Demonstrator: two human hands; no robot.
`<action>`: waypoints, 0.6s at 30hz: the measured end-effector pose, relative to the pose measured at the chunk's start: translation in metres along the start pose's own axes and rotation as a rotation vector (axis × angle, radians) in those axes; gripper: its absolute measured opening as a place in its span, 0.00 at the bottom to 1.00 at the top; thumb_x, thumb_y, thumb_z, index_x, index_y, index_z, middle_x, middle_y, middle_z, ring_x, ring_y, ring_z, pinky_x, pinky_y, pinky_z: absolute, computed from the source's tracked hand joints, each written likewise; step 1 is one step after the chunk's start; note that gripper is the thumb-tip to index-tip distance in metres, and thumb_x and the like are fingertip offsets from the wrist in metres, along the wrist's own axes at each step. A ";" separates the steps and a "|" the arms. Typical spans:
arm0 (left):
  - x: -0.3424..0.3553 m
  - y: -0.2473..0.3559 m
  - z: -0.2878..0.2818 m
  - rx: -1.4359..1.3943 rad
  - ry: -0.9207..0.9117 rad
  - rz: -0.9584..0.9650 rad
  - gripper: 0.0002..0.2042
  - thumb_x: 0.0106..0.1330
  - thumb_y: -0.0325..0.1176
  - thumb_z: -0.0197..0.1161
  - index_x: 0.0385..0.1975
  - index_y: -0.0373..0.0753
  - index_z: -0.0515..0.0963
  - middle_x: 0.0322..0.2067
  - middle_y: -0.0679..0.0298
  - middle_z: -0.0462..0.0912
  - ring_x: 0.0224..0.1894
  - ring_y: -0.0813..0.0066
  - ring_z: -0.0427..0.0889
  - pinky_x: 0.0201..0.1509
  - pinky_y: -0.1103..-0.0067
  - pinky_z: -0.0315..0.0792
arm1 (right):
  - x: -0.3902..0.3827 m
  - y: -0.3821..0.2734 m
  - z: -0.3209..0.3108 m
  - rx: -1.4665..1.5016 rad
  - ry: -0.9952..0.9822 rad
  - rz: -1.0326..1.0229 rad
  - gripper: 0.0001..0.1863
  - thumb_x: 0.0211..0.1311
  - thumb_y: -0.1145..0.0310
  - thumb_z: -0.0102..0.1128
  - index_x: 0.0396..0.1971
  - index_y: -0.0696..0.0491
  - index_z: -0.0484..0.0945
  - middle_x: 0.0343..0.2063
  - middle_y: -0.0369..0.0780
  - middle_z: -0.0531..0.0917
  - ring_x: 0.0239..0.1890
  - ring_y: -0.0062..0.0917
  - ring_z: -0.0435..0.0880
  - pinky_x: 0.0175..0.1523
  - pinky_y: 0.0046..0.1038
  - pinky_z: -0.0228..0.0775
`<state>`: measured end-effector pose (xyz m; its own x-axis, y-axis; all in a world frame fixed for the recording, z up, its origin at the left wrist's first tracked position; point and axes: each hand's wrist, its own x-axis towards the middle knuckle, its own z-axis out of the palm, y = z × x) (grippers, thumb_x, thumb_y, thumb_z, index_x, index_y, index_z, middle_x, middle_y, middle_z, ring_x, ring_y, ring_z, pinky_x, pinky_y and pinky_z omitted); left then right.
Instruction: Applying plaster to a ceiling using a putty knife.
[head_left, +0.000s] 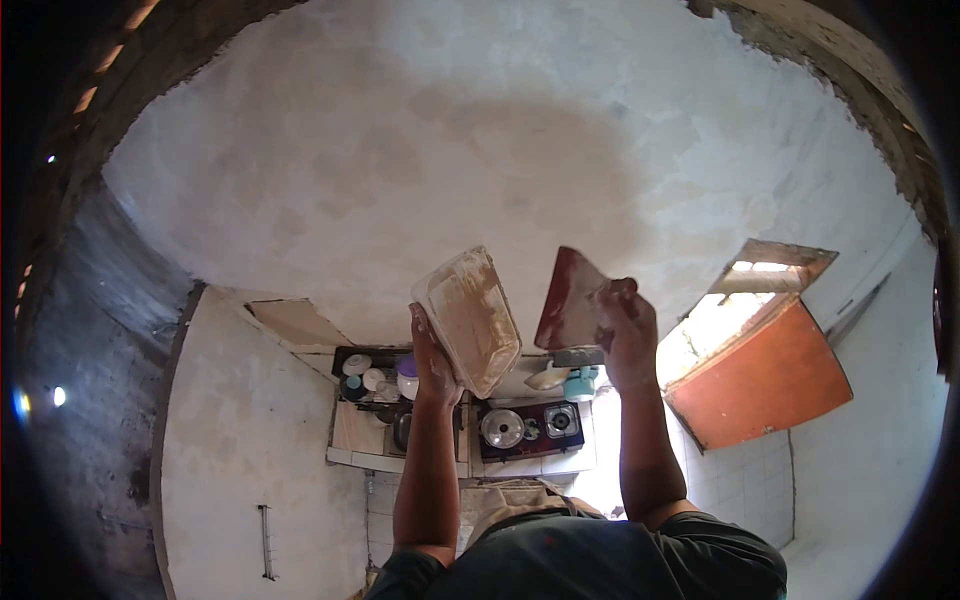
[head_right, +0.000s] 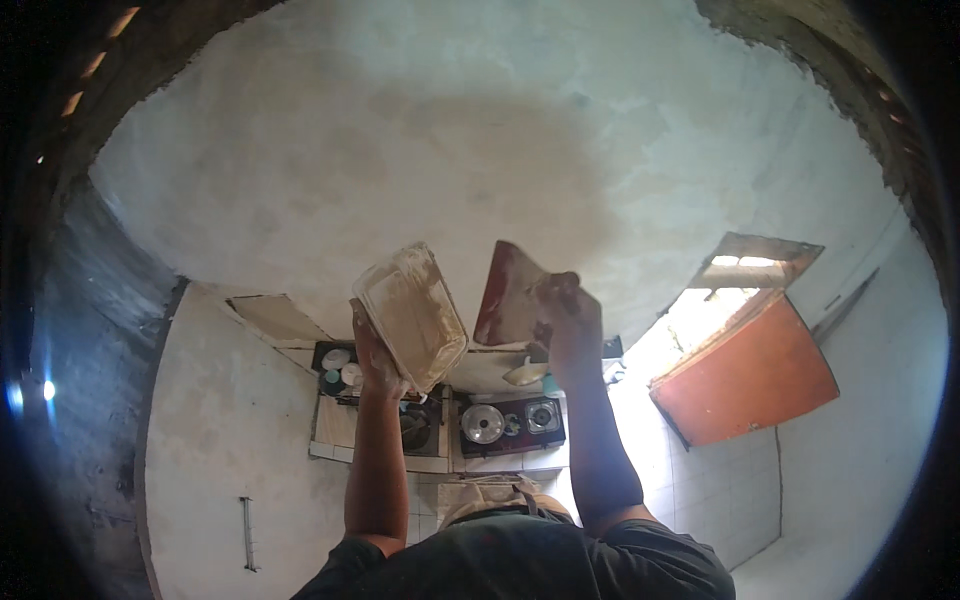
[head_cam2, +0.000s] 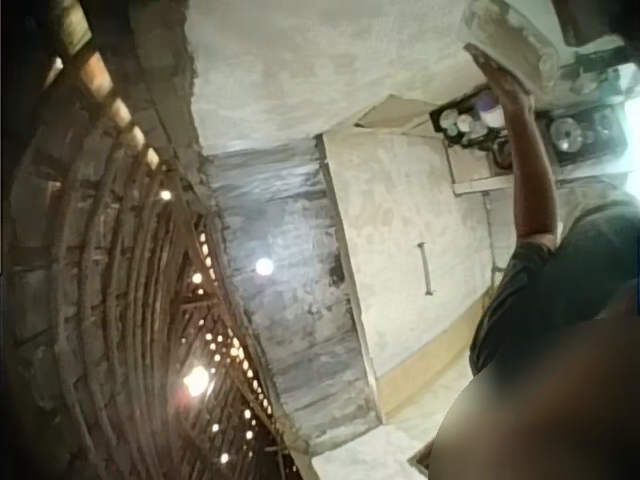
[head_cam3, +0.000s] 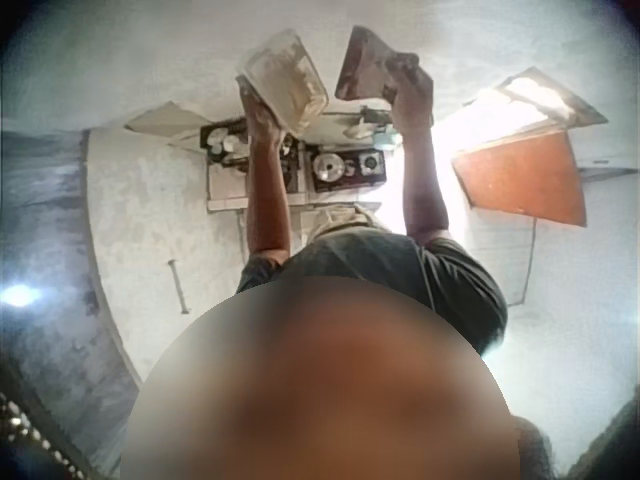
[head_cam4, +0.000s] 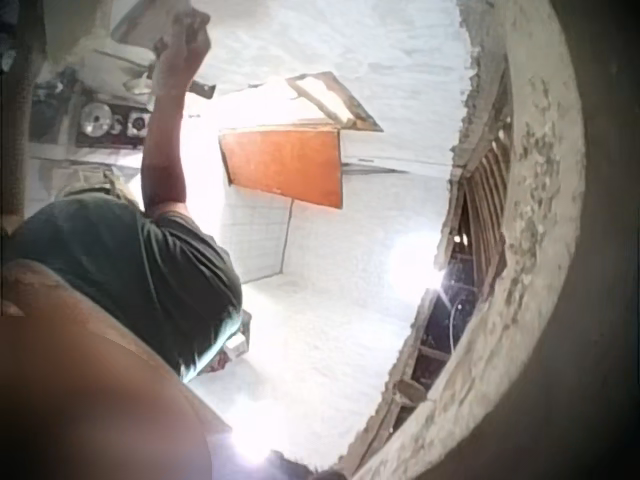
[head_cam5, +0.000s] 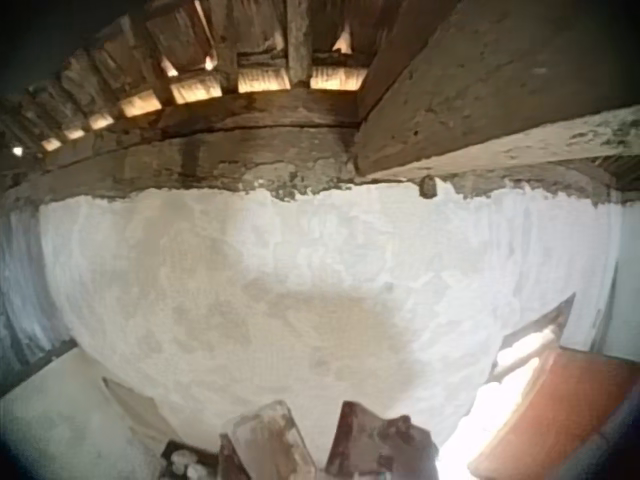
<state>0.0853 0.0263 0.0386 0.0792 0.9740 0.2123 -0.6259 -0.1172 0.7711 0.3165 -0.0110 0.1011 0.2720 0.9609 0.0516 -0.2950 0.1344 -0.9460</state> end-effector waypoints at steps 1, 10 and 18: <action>0.002 -0.010 -0.002 0.011 -0.059 0.017 0.34 0.71 0.61 0.35 0.66 0.41 0.55 0.60 0.56 0.67 0.61 0.63 0.69 0.63 0.66 0.67 | -0.009 0.000 0.000 -0.107 0.025 0.020 0.06 0.61 0.66 0.59 0.33 0.52 0.75 0.25 0.31 0.76 0.23 0.10 0.72 0.24 0.15 0.65; -0.013 -0.049 0.058 -0.152 -0.153 -0.094 0.32 0.73 0.58 0.34 0.66 0.39 0.55 0.59 0.56 0.67 0.59 0.65 0.70 0.61 0.68 0.68 | -0.040 0.002 -0.031 -0.538 0.134 -0.216 0.08 0.61 0.70 0.60 0.35 0.59 0.79 0.22 0.34 0.80 0.24 0.12 0.72 0.29 0.20 0.64; -0.018 -0.054 0.075 -0.105 -0.383 -0.174 0.31 0.74 0.57 0.32 0.66 0.38 0.53 0.58 0.56 0.69 0.58 0.66 0.72 0.61 0.69 0.69 | -0.060 0.003 -0.022 -0.585 0.117 -0.277 0.09 0.64 0.70 0.57 0.36 0.61 0.79 0.19 0.32 0.78 0.22 0.09 0.69 0.27 0.17 0.60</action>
<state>0.1752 0.0004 0.0382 0.4608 0.8327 0.3072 -0.6519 0.0826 0.7538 0.3197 -0.0735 0.0885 0.3741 0.8725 0.3144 0.3383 0.1873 -0.9222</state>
